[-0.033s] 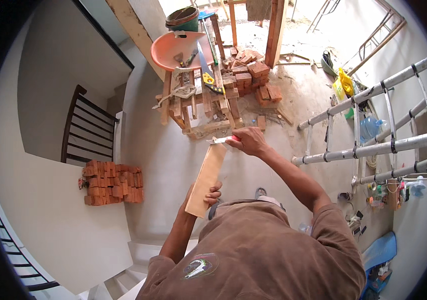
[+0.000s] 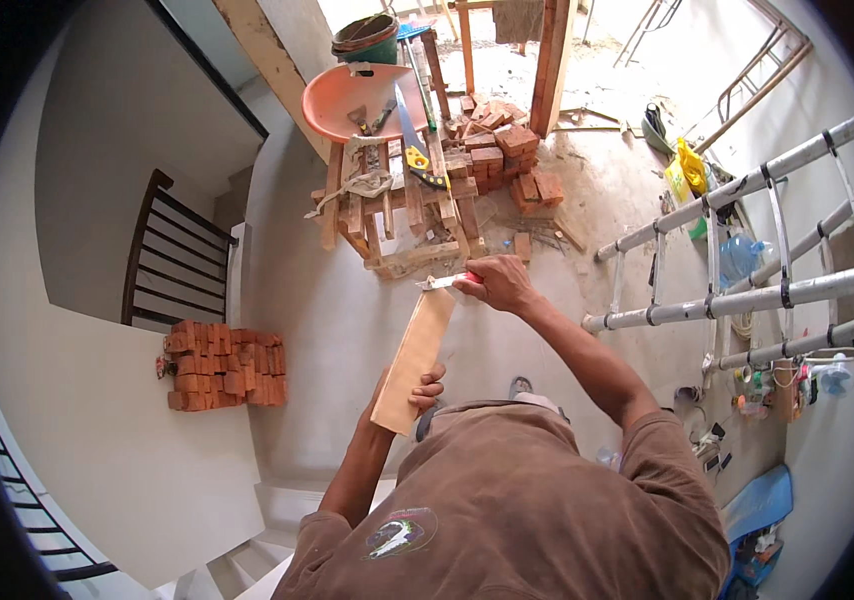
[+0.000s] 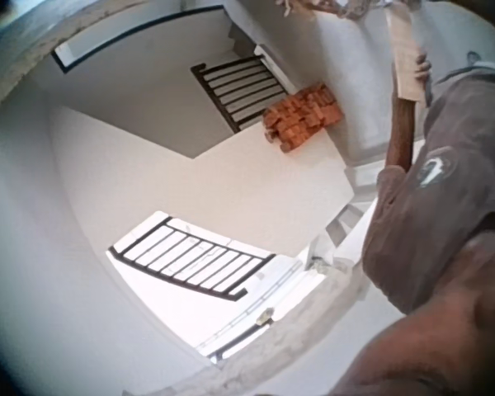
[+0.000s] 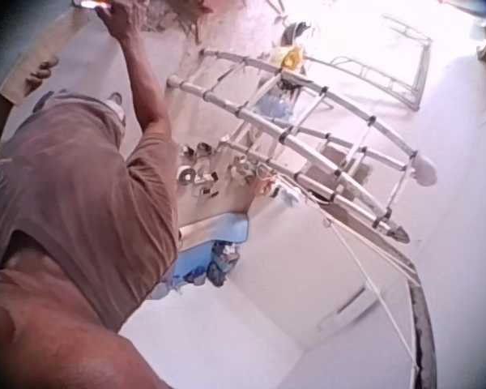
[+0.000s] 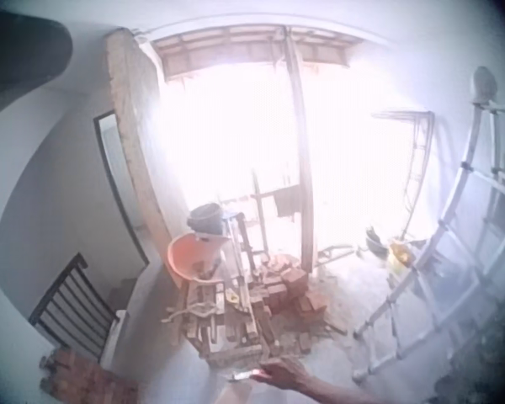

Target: The person uses a utility knife to shave thin slivers of wood from the edge of a small rectangular board while holding it by hand.

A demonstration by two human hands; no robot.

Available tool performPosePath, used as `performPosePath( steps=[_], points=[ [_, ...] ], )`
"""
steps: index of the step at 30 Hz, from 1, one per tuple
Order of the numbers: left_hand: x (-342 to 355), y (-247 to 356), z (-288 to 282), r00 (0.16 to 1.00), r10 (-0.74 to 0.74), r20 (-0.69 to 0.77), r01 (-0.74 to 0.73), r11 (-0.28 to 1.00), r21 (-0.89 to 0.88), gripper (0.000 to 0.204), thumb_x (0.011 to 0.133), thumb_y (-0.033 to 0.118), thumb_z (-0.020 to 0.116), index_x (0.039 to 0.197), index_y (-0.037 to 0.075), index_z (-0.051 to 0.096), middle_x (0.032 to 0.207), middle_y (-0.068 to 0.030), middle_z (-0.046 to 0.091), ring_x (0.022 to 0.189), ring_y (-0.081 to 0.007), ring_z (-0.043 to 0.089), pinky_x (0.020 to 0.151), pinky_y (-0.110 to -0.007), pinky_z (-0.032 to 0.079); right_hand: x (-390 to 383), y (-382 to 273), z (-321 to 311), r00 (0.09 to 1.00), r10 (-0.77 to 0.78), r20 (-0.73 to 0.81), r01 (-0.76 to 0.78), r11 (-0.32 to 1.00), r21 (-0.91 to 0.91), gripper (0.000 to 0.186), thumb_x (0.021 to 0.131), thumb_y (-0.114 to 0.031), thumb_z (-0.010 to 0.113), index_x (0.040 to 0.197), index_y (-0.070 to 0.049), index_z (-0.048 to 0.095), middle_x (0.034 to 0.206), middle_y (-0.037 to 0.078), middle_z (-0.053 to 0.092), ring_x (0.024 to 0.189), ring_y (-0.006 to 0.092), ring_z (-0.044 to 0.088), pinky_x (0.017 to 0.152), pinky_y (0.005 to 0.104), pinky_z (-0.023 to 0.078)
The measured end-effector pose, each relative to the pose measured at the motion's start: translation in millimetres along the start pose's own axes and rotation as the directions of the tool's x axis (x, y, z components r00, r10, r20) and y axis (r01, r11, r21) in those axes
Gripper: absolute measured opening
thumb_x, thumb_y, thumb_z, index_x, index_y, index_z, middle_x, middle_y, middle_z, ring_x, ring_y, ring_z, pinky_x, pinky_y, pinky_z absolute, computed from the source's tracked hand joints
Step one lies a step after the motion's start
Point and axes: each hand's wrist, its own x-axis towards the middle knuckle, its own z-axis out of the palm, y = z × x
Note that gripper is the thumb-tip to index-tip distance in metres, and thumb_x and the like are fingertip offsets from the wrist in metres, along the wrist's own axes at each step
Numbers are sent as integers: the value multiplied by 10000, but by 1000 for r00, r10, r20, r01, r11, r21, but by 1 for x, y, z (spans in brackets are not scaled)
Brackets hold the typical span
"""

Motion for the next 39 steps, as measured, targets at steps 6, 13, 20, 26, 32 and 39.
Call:
performPosePath(
  steps=[6, 13, 20, 26, 32, 39],
  points=[
    [-47, -11, 25, 998, 34, 53, -35, 999, 18, 340, 966, 300, 496, 1037, -24, 419, 836, -92, 362, 599, -148, 376, 442, -229, 416, -30, 136, -9, 771, 615, -166, -601, 789, 128, 433, 929, -446, 611, 797, -37, 664, 648, 80, 640, 604, 201, 621, 564, 383, 471],
    [-28, -17, 2, 962, -104, 253, 159, 965, -207, 409, 984, 396, 448, 1085, 1, 419, 815, -79, 336, 580, -156, 357, 446, -241, 410, 1, -50, -45, 901, 215, 377, -435, 423, 795, 316, 916, -372, 663, 885, -58, 679, 628, -43, 533, 509, 40, 461, 431, 213, 375],
    [-25, -16, 78, 932, 262, -251, -138, 896, 423, 534, 975, 477, 468, 1253, 21, 469, 1014, -134, 563, 703, -218, 594, 700, -310, 543, 3, -40, -62, 927, 16, 375, -318, 563, 762, 329, 838, -354, 756, 889, -40, 674, 640, -17, 566, 571, 45, 533, 482, 213, 421],
    [-10, 1, 35, 822, 564, -77, -100, 278, 955, 406, 975, 291, 568, 1253, 25, 436, 1010, -129, 665, 778, -188, 676, 704, -337, 574, 8, -39, -27, 970, 226, 94, -219, 635, 741, 356, 938, -369, 612, 855, -23, 633, 657, 71, 598, 597, 135, 584, 541, 304, 441],
    [4, 6, 26, 610, 789, -73, -278, 300, 913, 278, 1027, 254, 465, 1174, 20, 448, 1012, -92, 626, 822, -144, 648, 724, -297, 554, -68, -88, -25, 996, -11, 90, -21, 938, 346, 446, 914, -439, 601, 699, -49, 593, 616, 172, 568, 575, 365, 562, 550, 446, 422],
    [12, 1, 34, 569, 821, -45, -326, 275, 905, 269, 1036, 239, 443, 1196, 22, 441, 1041, -87, 602, 874, -132, 637, 757, -300, 549, -71, -93, -31, 989, -120, 83, 99, 970, 221, 444, 883, -479, 624, 715, -73, 567, 654, 118, 586, 608, 330, 589, 552, 446, 431]
  ],
)
